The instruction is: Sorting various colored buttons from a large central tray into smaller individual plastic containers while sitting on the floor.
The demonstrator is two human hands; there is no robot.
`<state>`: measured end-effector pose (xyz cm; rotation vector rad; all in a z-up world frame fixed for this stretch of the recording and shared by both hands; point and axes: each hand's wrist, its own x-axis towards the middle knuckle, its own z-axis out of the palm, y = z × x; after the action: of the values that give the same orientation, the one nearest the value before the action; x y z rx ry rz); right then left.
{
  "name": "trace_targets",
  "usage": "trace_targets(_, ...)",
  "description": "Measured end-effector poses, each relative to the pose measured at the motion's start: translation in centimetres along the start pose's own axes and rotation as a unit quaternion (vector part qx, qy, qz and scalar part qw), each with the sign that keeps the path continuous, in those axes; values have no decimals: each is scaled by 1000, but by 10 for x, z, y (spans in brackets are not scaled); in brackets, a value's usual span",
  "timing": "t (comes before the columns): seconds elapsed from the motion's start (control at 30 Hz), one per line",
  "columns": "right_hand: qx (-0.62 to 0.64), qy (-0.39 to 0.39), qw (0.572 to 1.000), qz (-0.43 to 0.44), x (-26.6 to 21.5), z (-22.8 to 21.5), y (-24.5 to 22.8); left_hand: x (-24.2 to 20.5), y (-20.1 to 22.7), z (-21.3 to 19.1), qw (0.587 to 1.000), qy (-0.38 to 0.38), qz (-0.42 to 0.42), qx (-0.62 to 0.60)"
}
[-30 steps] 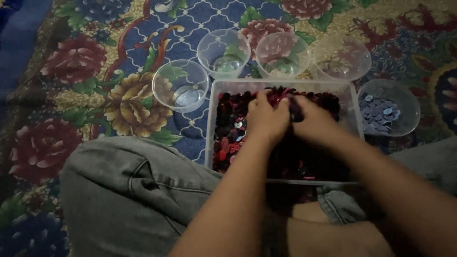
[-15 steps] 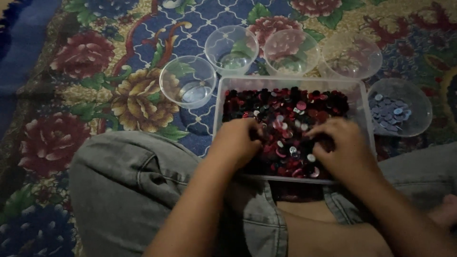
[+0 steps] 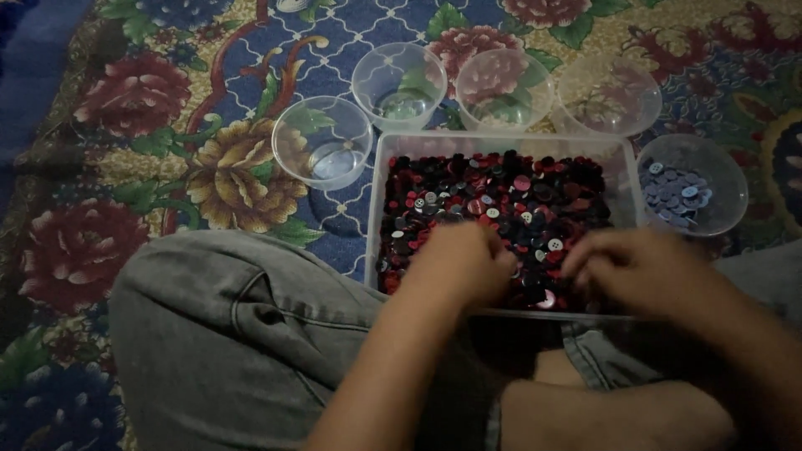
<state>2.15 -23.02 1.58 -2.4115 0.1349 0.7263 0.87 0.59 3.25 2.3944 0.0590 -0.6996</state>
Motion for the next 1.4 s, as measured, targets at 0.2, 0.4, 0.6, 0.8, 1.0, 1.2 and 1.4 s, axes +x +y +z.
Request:
trace_targets(0.2,-193,-147,969,53,-7,9,-39,-12,13,9,991,-121,-13,52)
trace_targets(0.4,-106,-95,990,23,0,18,-31,17,12,7,999,-14,20,45)
trace_targets(0.6,29,79,996,-24,16,36,-16,61,8,9,971,231,7,-59)
trace_targets(0.8,-10,191,980,-63,31,42,-32,60,9,0,983,178,47,3)
trace_targets(1.0,-15,199,976,-91,63,41,-45,71,-8,6,986,162,12,-28)
trace_targets(1.2,-28,206,973,-97,81,42,-37,84,-18,8,990,142,-7,8)
trace_targets(1.4,-47,207,961,-179,90,52,-67,73,-15,6,993,119,-15,-8)
